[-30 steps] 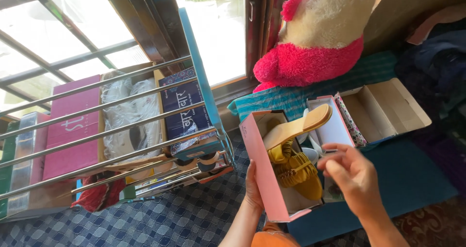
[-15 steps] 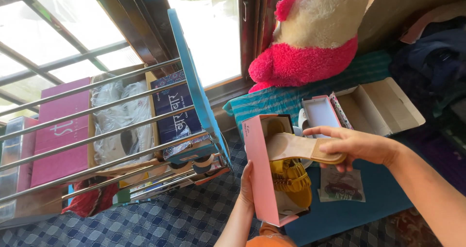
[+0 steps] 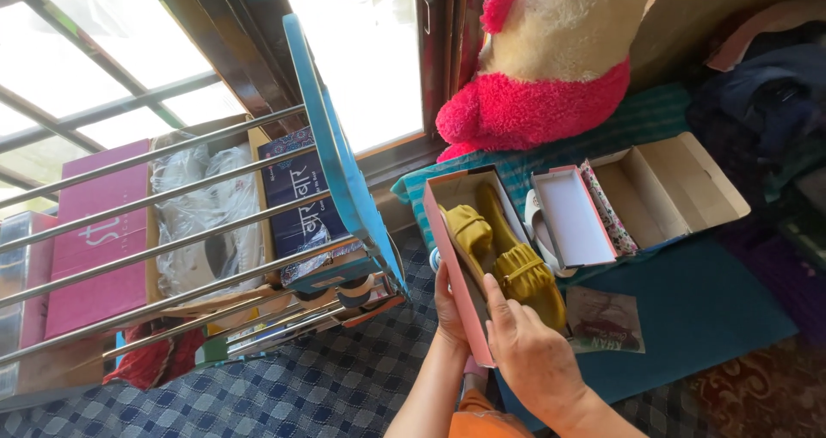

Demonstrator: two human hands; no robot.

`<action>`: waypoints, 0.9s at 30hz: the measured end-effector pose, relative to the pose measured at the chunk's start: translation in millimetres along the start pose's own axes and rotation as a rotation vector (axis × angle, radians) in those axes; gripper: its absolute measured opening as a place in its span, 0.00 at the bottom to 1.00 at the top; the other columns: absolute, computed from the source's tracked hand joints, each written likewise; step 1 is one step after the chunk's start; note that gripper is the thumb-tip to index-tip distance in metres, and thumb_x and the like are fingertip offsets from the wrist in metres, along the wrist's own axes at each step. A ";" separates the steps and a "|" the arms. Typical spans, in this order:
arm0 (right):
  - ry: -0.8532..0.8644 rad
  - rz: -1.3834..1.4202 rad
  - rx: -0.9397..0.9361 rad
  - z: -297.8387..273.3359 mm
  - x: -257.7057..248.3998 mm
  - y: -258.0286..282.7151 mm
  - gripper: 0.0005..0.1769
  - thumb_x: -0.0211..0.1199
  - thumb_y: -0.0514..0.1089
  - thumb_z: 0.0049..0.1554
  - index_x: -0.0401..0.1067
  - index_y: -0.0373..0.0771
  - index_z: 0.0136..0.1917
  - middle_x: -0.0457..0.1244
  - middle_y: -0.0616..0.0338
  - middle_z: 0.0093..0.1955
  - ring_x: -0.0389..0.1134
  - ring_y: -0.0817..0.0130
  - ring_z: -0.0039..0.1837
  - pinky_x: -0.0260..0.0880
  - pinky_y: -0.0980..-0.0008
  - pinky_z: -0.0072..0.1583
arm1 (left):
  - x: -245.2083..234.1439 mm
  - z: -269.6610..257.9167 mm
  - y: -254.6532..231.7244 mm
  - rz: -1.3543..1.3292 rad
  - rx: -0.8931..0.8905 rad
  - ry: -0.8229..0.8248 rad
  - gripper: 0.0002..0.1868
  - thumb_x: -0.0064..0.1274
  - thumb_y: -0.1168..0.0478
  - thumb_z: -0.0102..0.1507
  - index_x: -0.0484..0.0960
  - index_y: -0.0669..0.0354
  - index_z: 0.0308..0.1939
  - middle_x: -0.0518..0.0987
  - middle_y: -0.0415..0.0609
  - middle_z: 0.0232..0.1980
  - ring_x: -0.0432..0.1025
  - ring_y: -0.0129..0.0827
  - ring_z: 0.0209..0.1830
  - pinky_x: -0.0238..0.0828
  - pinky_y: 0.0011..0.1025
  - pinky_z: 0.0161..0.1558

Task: Organizing shoes into boxes and cleaning the shoe rack.

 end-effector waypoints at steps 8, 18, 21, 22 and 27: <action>0.102 -0.236 0.050 23.9 16.9 -11.2 0.44 0.60 0.47 0.57 0.47 0.31 0.80 0.66 0.54 0.47 0.69 0.61 0.51 0.75 0.68 0.46 | 19.2 2.3 1.2 0.030 -0.037 0.037 0.34 0.50 0.35 0.66 0.78 0.57 0.64 0.81 0.51 0.58 0.78 0.40 0.54 0.76 0.37 0.58; 0.081 0.179 -0.047 12.5 -1.8 -15.9 0.25 0.59 0.45 0.61 0.63 0.44 0.71 0.70 0.55 0.55 0.72 0.60 0.57 0.74 0.62 0.57 | 27.4 8.8 -24.1 0.157 0.006 0.101 0.43 0.46 0.30 0.66 0.71 0.59 0.72 0.75 0.56 0.68 0.72 0.46 0.65 0.70 0.42 0.67; -0.309 0.229 -0.124 0.5 -52.5 -42.5 0.22 0.58 0.42 0.63 0.66 0.57 0.69 0.69 0.65 0.60 0.71 0.69 0.62 0.74 0.63 0.64 | 43.7 8.6 -25.0 0.142 -0.038 0.139 0.44 0.45 0.29 0.65 0.70 0.58 0.73 0.75 0.56 0.69 0.72 0.46 0.65 0.70 0.42 0.65; -0.312 0.228 -0.126 4.7 -51.5 -53.7 0.22 0.58 0.42 0.63 0.66 0.57 0.69 0.69 0.65 0.60 0.71 0.69 0.62 0.74 0.63 0.64 | 45.1 9.5 -25.6 0.143 -0.037 0.143 0.44 0.45 0.29 0.65 0.70 0.58 0.73 0.75 0.56 0.69 0.72 0.46 0.65 0.70 0.42 0.65; 0.076 1.197 0.458 11.4 23.8 -130.5 0.57 0.65 0.58 0.52 0.41 0.55 0.88 0.43 0.56 0.85 0.43 0.63 0.83 0.47 0.55 0.74 | 64.2 11.9 -30.4 0.252 -0.009 0.140 0.42 0.43 0.30 0.67 0.69 0.56 0.73 0.74 0.54 0.69 0.71 0.44 0.67 0.71 0.42 0.66</action>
Point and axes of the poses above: each hand's wrist, its own z-axis towards the middle knuckle, its own x-axis out of the palm, y = z × x, the point moved 10 cm from there along z, towards the middle knuckle
